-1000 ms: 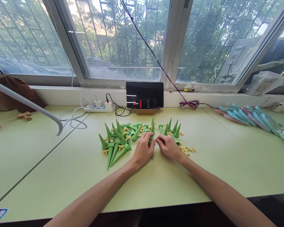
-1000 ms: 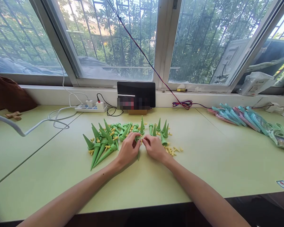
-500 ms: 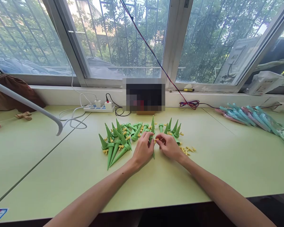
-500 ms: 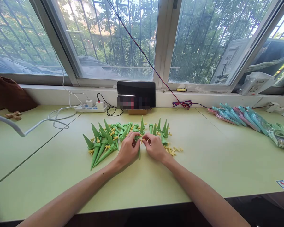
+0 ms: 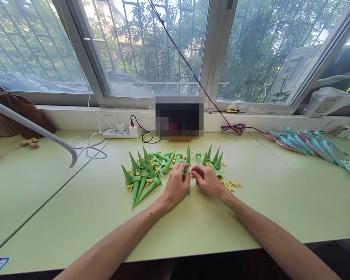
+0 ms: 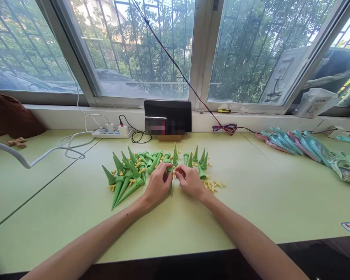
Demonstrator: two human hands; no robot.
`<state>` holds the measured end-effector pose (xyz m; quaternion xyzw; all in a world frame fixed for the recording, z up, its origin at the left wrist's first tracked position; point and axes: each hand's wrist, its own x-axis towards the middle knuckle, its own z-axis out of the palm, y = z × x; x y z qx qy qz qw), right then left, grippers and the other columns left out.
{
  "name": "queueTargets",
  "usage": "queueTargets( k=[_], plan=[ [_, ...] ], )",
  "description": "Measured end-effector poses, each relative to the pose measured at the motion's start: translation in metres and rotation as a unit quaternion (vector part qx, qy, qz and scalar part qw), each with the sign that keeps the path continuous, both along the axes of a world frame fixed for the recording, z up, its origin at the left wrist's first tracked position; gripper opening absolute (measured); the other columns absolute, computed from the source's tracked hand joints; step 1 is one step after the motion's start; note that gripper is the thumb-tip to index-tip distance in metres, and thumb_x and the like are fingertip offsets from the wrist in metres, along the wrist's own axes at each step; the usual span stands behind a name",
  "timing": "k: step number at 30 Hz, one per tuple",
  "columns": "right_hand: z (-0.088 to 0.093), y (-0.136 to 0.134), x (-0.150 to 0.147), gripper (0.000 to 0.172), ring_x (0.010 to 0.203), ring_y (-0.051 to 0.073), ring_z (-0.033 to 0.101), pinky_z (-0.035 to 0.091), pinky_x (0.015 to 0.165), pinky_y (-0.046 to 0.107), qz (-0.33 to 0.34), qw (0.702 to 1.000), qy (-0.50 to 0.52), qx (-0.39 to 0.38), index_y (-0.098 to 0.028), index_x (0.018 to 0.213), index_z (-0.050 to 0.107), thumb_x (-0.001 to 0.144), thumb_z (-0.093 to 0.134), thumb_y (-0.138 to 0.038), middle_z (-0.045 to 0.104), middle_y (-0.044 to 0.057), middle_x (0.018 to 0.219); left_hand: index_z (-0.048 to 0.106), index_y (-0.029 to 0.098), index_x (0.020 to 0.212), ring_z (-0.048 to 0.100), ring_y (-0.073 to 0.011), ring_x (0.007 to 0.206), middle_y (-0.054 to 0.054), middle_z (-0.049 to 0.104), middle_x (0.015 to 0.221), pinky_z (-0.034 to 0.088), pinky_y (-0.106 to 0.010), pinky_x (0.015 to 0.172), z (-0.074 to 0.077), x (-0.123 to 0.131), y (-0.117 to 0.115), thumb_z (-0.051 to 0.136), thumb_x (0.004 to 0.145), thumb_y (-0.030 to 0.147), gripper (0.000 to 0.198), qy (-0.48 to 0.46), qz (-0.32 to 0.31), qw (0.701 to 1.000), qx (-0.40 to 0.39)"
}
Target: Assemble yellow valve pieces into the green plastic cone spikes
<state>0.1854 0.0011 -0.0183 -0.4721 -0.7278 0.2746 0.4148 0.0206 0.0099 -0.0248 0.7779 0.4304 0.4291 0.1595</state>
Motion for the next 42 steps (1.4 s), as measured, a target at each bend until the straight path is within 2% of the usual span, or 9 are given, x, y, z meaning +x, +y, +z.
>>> queueTargets(
  k=[10, 21, 33, 37, 42],
  plan=[
    [0.0004, -0.0012, 0.0006, 0.023, 0.056, 0.015, 0.058, 0.045, 0.060, 0.027, -0.002, 1.000, -0.005, -0.007, -0.020, 0.084, 0.061, 0.097, 0.048, -0.034, 0.064, 0.001, 0.069, 0.057, 0.020, 0.108, 0.060, -0.0153, 0.081, -0.005, 0.062, 0.104, 0.047, -0.029, 0.071, 0.0003, 0.0006, 0.0003, 0.050, 0.094, 0.016, 0.016, -0.005, -0.007, 1.000, -0.008],
    [0.0033, -0.0006, -0.0003, 0.036, 0.051, 0.015, 0.048, 0.038, 0.057, 0.027, -0.022, 0.999, -0.033, 0.001, -0.021, 0.069, 0.053, 0.098, 0.045, -0.040, 0.054, -0.001, 0.055, 0.057, 0.019, 0.107, 0.059, -0.0150, 0.078, -0.006, 0.062, 0.105, 0.048, -0.029, 0.069, -0.0004, 0.0009, -0.0006, 0.050, 0.094, 0.018, 0.015, -0.003, -0.011, 1.000, -0.013],
    [0.0026, -0.0008, 0.0010, 0.018, 0.061, 0.016, 0.057, 0.044, 0.059, 0.027, -0.017, 1.000, -0.017, 0.012, -0.019, 0.086, 0.063, 0.093, 0.053, -0.033, 0.067, 0.003, 0.075, 0.058, 0.020, 0.107, 0.056, -0.0130, 0.070, -0.004, 0.061, 0.102, 0.047, -0.029, 0.070, 0.0007, 0.0015, 0.0003, 0.051, 0.094, 0.018, 0.015, 0.002, -0.003, 1.000, -0.012],
    [0.0029, -0.0010, 0.0010, 0.017, 0.063, 0.016, 0.059, 0.045, 0.058, 0.027, -0.009, 1.000, -0.005, 0.001, -0.020, 0.090, 0.063, 0.093, 0.054, -0.033, 0.069, 0.004, 0.080, 0.058, 0.020, 0.107, 0.055, -0.0126, 0.069, -0.004, 0.061, 0.102, 0.047, -0.029, 0.068, 0.0016, 0.0016, 0.0001, 0.051, 0.094, 0.018, 0.015, 0.001, -0.001, 1.000, -0.007],
    [0.0026, 0.0001, 0.0003, 0.018, 0.061, 0.016, 0.059, 0.046, 0.057, 0.027, -0.009, 1.000, 0.002, -0.003, -0.020, 0.088, 0.061, 0.093, 0.053, -0.035, 0.067, 0.004, 0.077, 0.058, 0.020, 0.106, 0.056, -0.0134, 0.072, -0.005, 0.061, 0.101, 0.047, -0.028, 0.067, 0.0017, 0.0004, -0.0006, 0.051, 0.093, 0.018, 0.015, -0.002, -0.005, 1.000, 0.000]
  ],
)
